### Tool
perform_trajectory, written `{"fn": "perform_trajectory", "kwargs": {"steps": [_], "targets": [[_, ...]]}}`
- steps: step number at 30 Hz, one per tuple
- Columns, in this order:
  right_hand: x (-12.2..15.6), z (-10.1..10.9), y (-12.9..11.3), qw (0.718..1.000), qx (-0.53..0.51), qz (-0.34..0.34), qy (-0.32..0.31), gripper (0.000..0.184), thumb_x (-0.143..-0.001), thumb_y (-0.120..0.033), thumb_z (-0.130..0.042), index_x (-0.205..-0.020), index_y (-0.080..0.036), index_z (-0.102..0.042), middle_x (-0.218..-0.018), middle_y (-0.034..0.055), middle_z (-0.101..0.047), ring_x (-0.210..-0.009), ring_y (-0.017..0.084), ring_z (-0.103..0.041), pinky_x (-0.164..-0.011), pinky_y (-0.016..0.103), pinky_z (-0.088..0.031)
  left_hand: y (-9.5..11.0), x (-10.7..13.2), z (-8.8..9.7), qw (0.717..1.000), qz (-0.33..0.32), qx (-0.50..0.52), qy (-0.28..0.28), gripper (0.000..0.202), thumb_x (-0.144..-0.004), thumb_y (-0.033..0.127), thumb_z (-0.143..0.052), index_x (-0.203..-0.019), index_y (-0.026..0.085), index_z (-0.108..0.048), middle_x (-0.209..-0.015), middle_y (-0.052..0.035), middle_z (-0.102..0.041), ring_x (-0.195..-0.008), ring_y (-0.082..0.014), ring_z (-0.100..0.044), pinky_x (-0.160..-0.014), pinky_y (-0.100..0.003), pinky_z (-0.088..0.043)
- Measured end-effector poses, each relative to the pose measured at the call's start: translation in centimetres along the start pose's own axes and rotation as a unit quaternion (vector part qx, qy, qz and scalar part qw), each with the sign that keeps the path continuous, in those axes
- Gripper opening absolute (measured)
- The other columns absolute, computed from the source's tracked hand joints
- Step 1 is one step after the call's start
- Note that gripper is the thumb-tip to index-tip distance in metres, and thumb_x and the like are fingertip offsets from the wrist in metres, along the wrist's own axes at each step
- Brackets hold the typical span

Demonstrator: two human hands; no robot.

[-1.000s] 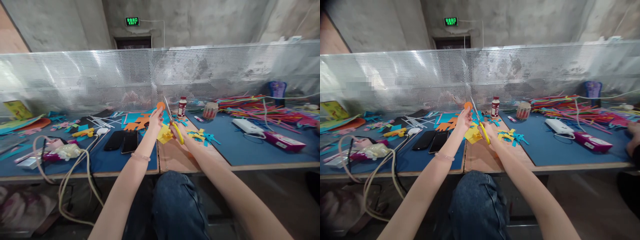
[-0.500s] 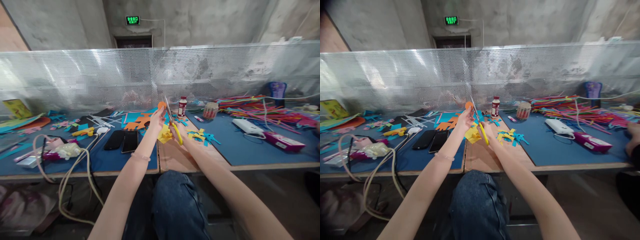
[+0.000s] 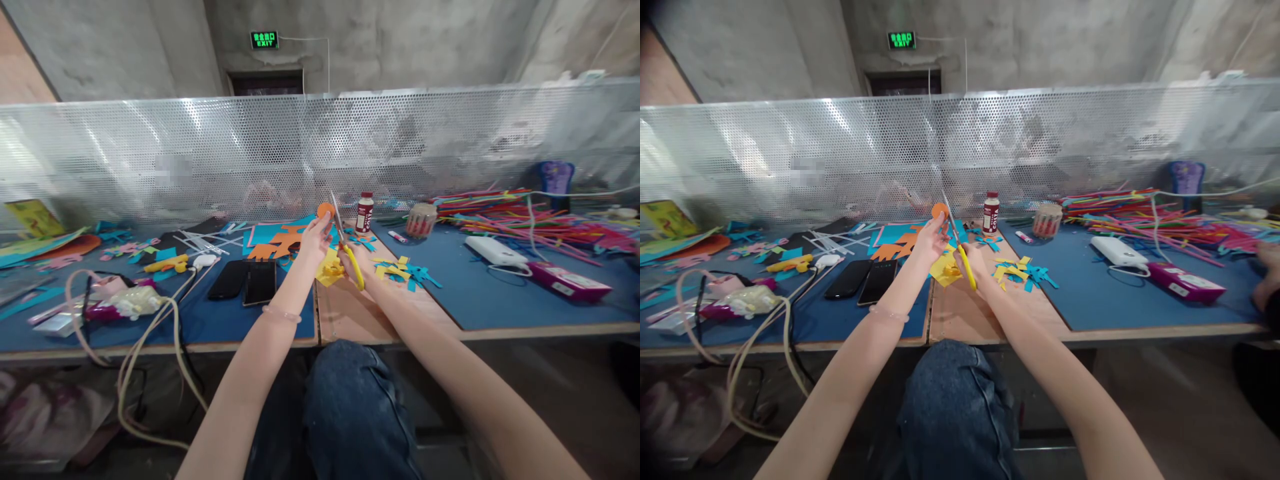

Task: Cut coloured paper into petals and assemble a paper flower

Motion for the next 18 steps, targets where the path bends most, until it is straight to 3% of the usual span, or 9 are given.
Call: {"fn": "perform_trajectory", "kwargs": {"steps": [18], "targets": [[0.26, 0.16, -0.17, 0.999, 0.030, 0.013, 0.018, 0.020, -0.077, -0.034, -0.043, -0.074, -0.017, -0.052, -0.059, -0.0006, -0.050, -0.051, 0.010, -0.042, -0.046, 0.020, -0.029, 0.47, 0.38, -0.14, 0.999, -0.032, -0.003, 0.009, 0.033, -0.062, 0.024, -0.083, -0.066, 0.019, -0.051, -0.070, 0.0029, -0.061, -0.065, -0.0082, -0.057, -0.050, -0.021, -0.036]]}}
Point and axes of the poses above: each hand's wrist, its own x-axis away from the middle knuckle, its own z-axis out of the back of the hand, y = z × x, the point moved 8 cm from there along -x, towards the middle knuckle
